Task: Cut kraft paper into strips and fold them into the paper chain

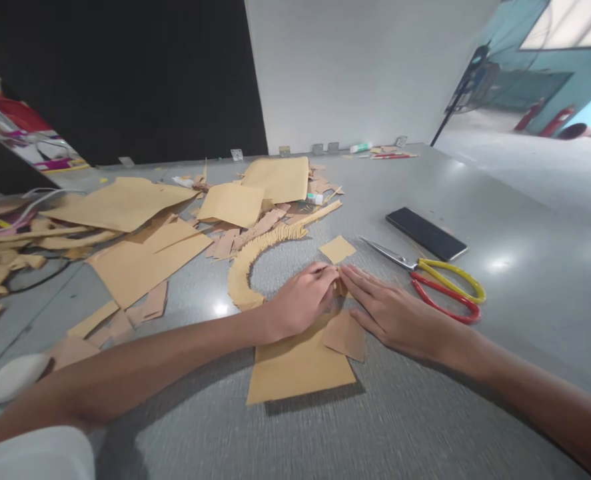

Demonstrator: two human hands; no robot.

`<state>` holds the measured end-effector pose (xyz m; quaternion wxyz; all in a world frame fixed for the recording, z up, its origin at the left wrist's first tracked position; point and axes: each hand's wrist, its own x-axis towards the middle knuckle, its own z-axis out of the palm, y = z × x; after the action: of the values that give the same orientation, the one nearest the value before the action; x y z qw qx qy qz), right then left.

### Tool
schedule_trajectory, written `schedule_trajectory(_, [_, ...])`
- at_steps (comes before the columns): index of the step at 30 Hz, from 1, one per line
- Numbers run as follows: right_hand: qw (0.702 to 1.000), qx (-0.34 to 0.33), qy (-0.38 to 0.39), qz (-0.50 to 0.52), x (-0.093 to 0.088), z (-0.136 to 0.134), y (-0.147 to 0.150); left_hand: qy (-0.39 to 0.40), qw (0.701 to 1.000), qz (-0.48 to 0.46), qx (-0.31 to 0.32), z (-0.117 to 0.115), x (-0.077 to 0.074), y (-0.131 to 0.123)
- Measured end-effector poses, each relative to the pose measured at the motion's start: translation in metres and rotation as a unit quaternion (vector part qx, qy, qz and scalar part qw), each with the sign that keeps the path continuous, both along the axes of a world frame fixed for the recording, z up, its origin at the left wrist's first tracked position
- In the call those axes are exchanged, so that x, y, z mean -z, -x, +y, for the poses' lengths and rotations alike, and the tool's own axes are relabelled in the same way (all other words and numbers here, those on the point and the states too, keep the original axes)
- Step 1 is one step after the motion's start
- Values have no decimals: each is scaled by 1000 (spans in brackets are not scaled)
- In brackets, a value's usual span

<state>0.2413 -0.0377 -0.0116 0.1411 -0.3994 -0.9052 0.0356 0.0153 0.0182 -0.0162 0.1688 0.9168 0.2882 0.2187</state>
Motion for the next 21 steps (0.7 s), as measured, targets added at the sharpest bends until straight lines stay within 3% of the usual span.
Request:
schedule_trajectory(11, [999,30,4,-8,3,-4,3,-5,1000,9,3,1,0,-1])
schedule_trajectory(21, [998,46,42,28,6,-5,-5,-75,997,8,-1,-2,3,2])
